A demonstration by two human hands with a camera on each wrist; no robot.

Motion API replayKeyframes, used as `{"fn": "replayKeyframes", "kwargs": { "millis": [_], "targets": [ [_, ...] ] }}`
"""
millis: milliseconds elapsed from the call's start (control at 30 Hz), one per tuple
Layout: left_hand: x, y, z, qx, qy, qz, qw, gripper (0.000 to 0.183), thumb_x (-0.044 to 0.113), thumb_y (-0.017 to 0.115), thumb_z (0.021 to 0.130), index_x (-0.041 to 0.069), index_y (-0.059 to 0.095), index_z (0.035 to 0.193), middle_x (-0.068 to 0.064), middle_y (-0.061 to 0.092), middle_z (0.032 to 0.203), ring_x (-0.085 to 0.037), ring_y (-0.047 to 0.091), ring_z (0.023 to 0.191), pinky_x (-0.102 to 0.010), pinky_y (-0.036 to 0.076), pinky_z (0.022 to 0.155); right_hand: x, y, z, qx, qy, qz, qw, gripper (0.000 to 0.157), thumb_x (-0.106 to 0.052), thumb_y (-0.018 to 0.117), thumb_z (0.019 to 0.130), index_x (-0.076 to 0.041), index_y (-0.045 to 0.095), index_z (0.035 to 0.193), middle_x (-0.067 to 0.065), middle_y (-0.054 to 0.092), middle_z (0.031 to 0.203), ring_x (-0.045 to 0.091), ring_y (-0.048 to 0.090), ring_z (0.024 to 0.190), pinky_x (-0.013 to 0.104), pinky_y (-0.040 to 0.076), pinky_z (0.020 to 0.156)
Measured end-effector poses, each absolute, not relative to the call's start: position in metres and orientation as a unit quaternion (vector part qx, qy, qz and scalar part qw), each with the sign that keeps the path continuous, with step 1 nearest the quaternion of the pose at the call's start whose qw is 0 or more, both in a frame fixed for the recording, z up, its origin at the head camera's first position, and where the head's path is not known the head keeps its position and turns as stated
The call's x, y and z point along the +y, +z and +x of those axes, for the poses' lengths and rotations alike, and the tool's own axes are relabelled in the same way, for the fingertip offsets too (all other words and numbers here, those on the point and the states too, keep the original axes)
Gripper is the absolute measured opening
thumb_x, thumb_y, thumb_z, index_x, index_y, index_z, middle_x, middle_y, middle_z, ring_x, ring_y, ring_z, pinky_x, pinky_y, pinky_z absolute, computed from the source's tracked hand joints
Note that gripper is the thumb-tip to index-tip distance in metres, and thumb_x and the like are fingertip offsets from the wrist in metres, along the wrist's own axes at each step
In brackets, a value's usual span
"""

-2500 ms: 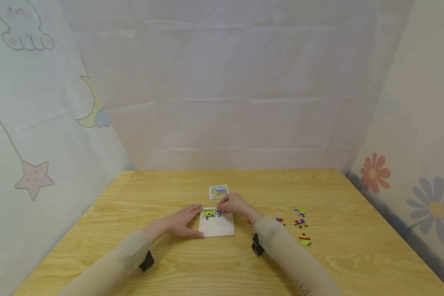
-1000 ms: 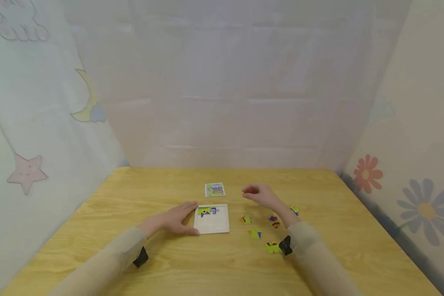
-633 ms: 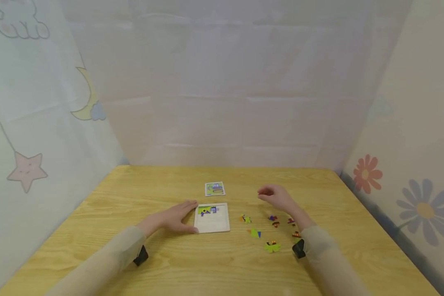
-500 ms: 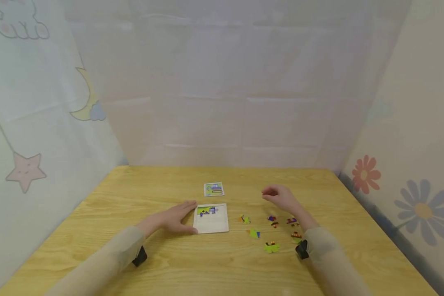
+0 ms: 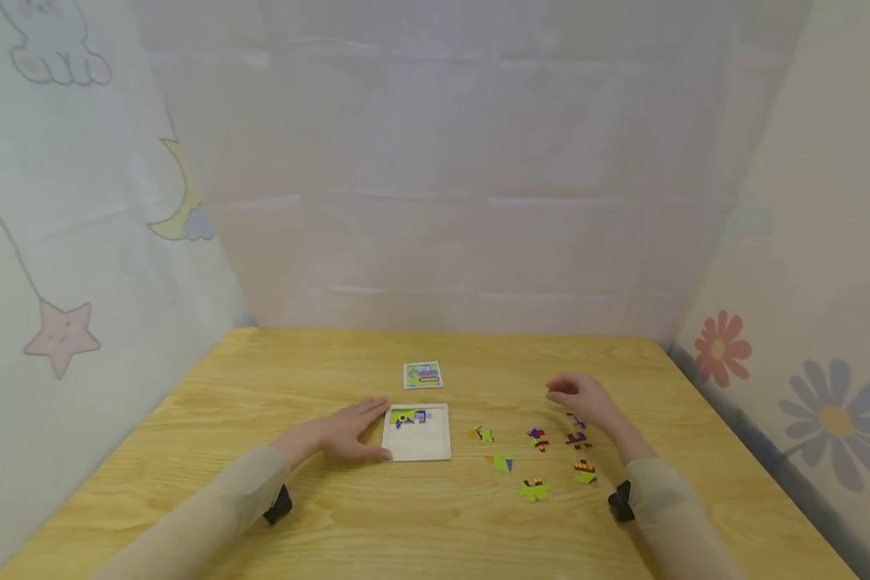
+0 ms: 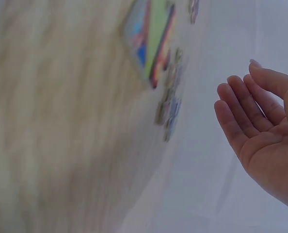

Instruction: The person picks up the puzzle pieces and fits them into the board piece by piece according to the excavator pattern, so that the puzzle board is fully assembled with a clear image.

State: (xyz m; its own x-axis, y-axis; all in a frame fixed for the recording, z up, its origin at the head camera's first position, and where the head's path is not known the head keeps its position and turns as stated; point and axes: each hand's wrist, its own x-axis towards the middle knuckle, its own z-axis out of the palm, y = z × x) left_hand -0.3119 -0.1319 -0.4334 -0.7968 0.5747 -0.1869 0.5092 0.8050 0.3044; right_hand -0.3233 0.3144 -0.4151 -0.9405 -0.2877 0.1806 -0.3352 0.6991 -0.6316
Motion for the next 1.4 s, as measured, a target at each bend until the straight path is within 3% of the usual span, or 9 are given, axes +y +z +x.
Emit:
{"fn": "replayKeyframes", "kwargs": {
  "millis": [433,700,1000,1200,1400],
  "targets": [
    [-0.131,-0.435,-0.313,0.941,0.121,0.283,0.139,0.095,0.064,0.056,0.083,0.008,0.018,0.151,-0.009,0.015,0.158,-0.032,0.012,0.145,-0.051,0.017,0.116,0.338,-0.423,-0.322,-0.934,0.327,0.142,0.011,0.039,-0.02,0.06,0.093,0.005,0.057,0.122,0.021,0.064,0.113,0.037,0.06,0.105,0.049,0.051,0.087],
    [-0.131,-0.434,-0.313,0.94,0.125,0.285,0.141,0.095,0.064,0.056,0.083,0.008,0.018,0.151,-0.01,0.014,0.158,-0.033,0.012,0.145,-0.052,0.017,0.116,0.346,-0.427,-0.321,-0.941,0.313,0.128,-0.018,0.034,-0.013,0.06,0.091,0.007,0.059,0.119,0.023,0.063,0.111,0.038,0.06,0.099,0.048,0.052,0.081],
    [-0.131,-0.432,-0.313,0.939,0.131,0.288,0.137,0.094,0.062,0.057,0.083,0.007,0.019,0.15,-0.011,0.015,0.157,-0.036,0.013,0.144,-0.052,0.019,0.115,0.349,-0.425,-0.32,-0.94,0.317,0.108,-0.067,0.05,-0.019,0.069,0.085,0.01,0.055,0.122,0.03,0.056,0.121,0.046,0.054,0.109,0.052,0.049,0.087],
    [-0.132,-0.433,-0.313,0.939,0.133,0.285,0.14,0.094,0.062,0.056,0.083,0.008,0.018,0.151,-0.009,0.015,0.158,-0.034,0.011,0.145,-0.052,0.017,0.116,0.351,-0.425,-0.318,-0.943,0.302,0.116,-0.074,0.049,-0.016,0.069,0.084,0.013,0.055,0.121,0.033,0.054,0.122,0.051,0.049,0.113,0.057,0.046,0.09],
    [-0.133,-0.436,-0.315,0.94,0.133,0.282,0.137,0.095,0.065,0.055,0.082,0.01,0.018,0.151,-0.008,0.015,0.158,-0.033,0.011,0.145,-0.051,0.017,0.116,0.352,-0.425,-0.317,-0.948,0.29,0.113,-0.067,0.046,-0.016,0.071,0.083,0.012,0.057,0.116,0.032,0.057,0.117,0.048,0.052,0.108,0.054,0.048,0.086]
  ]
}}
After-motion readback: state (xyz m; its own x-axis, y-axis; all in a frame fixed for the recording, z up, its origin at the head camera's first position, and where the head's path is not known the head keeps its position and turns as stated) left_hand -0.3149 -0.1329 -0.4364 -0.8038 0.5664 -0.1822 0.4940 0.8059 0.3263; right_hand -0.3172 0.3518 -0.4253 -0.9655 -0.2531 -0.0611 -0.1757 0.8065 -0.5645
